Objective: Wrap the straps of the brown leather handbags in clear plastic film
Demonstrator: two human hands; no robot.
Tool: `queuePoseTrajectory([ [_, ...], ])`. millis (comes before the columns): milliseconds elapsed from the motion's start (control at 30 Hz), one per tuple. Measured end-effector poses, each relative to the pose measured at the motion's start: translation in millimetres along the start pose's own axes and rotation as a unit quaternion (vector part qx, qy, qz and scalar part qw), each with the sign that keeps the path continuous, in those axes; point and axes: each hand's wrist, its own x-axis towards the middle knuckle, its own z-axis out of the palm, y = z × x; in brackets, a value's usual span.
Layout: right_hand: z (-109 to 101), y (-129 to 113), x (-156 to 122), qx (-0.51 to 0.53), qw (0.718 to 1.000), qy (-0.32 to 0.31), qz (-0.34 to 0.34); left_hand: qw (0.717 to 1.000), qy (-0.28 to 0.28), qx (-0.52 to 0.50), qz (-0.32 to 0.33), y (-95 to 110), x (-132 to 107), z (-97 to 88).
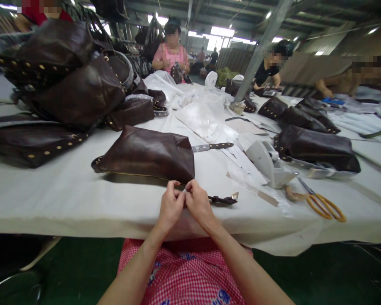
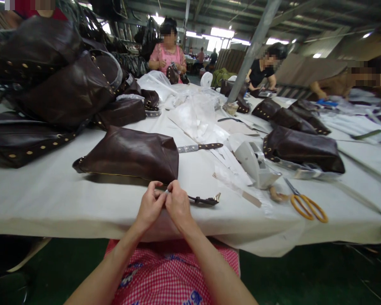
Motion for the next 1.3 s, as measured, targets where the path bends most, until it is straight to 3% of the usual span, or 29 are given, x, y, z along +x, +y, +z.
queuePoseTrajectory([
  [67, 3.9, 1.4, 0.0, 0.201, 0.978, -0.006, 0.05, 0.999, 0.006, 0.023, 0.021, -1.0, -3.4, 0.6],
  [100, 5.2, 0.1, -0.3, 0.303, 0.949, -0.016, 0.091, 0.999, 0.005, 0.025, 0.022, -1.7, -4.3, 0.8],
  [200, 6.4, -7.8, -2.1, 0.551, 0.81, -0.035, 0.198, 1.0, -0.001, -0.001, -0.005, -4.9, -3.4, 0.6],
  [300, 5.1, -12.0, -3.8, 0.675, 0.701, -0.033, 0.228, 0.999, -0.009, -0.044, -0.03, -8.5, 0.4, -0.6],
  [367, 5.3, -10.0, -4.3, 0.708, 0.669, -0.044, 0.223, 0.997, -0.012, -0.068, -0.037, -10.0, 2.5, -1.3],
  [467, 9.3, -4.7, -3.9, 0.705, 0.68, -0.036, 0.196, 0.997, -0.019, -0.073, -0.035, -10.3, 3.7, -1.8],
  [633, 17.7, -2.3, -2.6, 0.613, 0.771, 0.004, 0.175, 0.999, -0.03, -0.019, -0.006, -6.4, 1.2, -2.1],
  [733, 17.6, -0.8, -4.3, 0.577, 0.8, 0.006, 0.168, 1.0, -0.029, -0.006, 0.002, -3.9, -1.6, -1.4],
  [900, 14.4, 8.1, -8.4, 0.581, 0.801, -0.021, 0.141, 1.0, -0.005, 0.005, 0.028, -3.5, -3.2, -0.4],
  [1100, 15.6, 11.0, -4.6, 0.58, 0.803, -0.034, 0.135, 0.984, -0.072, -0.138, -0.083, -6.2, 4.3, -4.9],
  [1300, 19.1, 7.6, 0.2, 0.576, 0.802, 0.003, 0.159, 0.979, -0.075, -0.166, -0.09, -5.4, 4.8, -4.0],
])
